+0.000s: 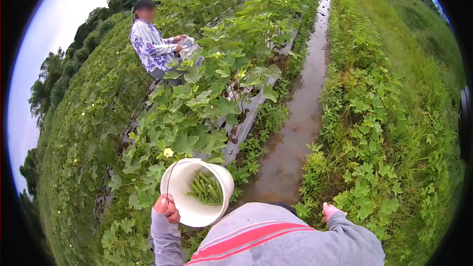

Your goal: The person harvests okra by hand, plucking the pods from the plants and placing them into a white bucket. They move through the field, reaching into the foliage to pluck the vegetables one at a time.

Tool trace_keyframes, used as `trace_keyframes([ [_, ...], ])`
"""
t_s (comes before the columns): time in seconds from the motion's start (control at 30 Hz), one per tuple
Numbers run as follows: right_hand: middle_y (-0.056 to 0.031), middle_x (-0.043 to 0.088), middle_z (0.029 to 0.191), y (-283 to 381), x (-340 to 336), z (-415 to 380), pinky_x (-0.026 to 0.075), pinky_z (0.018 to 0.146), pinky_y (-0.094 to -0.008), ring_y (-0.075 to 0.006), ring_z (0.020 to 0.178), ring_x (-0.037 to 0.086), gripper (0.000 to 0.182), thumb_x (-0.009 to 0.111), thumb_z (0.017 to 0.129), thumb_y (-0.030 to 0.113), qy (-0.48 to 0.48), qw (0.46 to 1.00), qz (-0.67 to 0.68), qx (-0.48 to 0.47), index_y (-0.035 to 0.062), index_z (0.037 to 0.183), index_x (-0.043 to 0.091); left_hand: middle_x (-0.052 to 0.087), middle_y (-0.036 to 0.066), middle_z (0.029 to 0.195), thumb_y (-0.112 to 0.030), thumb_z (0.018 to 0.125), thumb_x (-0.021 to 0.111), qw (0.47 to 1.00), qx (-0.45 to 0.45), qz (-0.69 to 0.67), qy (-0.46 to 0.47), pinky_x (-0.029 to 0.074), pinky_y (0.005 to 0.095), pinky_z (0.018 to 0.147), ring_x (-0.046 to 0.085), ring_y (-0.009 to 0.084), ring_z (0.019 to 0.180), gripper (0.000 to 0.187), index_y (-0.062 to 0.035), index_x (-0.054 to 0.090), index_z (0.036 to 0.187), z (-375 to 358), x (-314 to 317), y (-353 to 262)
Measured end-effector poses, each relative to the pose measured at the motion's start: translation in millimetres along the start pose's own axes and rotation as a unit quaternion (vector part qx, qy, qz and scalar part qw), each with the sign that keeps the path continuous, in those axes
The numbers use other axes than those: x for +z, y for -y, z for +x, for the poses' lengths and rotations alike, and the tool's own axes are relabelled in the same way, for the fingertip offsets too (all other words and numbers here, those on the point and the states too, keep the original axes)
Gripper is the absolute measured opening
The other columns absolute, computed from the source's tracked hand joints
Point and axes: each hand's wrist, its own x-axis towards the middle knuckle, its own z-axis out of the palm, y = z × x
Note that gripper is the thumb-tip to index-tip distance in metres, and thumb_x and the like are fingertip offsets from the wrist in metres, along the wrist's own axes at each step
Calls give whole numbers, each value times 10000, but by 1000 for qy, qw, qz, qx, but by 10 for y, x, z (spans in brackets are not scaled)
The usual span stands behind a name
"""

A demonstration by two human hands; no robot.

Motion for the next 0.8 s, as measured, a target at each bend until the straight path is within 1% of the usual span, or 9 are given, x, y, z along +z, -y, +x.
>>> trace_keyframes([
  [0.13,-154,600,1060,857,526,-159,521,672,-411,-282,747,630,543,338,941,521,102,975,187,-65,62,1152,537,336,-24,572,-269,966,380,995,19,-91,40,271,240,374,296,73,390,248,-33,426,1026,430,378,124],
  [0.3,-153,567,1190,1711,598,-493,528,662,-352,-230,821,621,606,367,914,572,169,934,222,-223,71,1222,512,363,-13,579,-291,967,369,986,50,-144,68,281,248,374,307,80,383,341,-9,432,1148,1015,478,390],
  [0.4,-154,501,1282,2104,488,-732,523,686,-363,-247,845,628,665,347,893,626,126,937,200,-258,107,1295,455,346,-19,569,-291,972,364,981,29,-177,69,267,248,360,288,77,371,348,-9,441,1161,1382,336,471],
  [0.43,-139,362,1403,2202,442,-745,536,677,-395,-270,872,627,694,371,881,632,143,932,185,-278,192,1412,286,335,-22,567,-286,974,365,987,28,-144,73,255,244,354,279,73,368,344,-13,450,1166,1516,247,514],
  [0.47,-139,362,1403,2369,404,-864,536,677,-395,-270,872,627,694,371,881,632,146,934,172,-276,192,1412,286,325,-26,566,-282,975,365,991,27,-111,72,243,239,349,269,70,366,341,-17,458,1170,1612,178,532],
  [0.57,-123,136,1497,3079,373,-1054,557,664,-458,-352,950,612,761,381,880,622,148,928,224,-259,332,1445,-40,318,-27,581,-236,969,380,995,-1,-82,58,233,233,352,273,65,379,327,-27,444,1212,1929,79,513],
  [0.63,-126,153,1493,3621,449,-1097,559,661,-454,-357,950,613,746,379,889,608,155,924,230,-264,337,1443,-39,324,-26,590,-220,966,387,997,-14,-70,43,237,234,355,280,68,383,324,-32,435,1225,2154,-12,513],
  [0.73,-148,260,1456,4423,625,-1025,568,647,-437,-338,855,646,738,369,902,585,162,905,255,-300,301,1447,-40,342,-21,612,-195,956,402,979,-38,-190,68,246,238,364,290,76,393,331,-43,418,1250,2451,-68,538],
  [0.8,-181,496,1274,4862,752,-859,566,605,-397,-283,720,661,674,381,925,531,182,902,240,-309,200,1448,112,356,-16,610,-223,959,380,983,-59,-162,59,259,248,381,309,92,405,316,-66,457,1222,2586,-45,536],
])
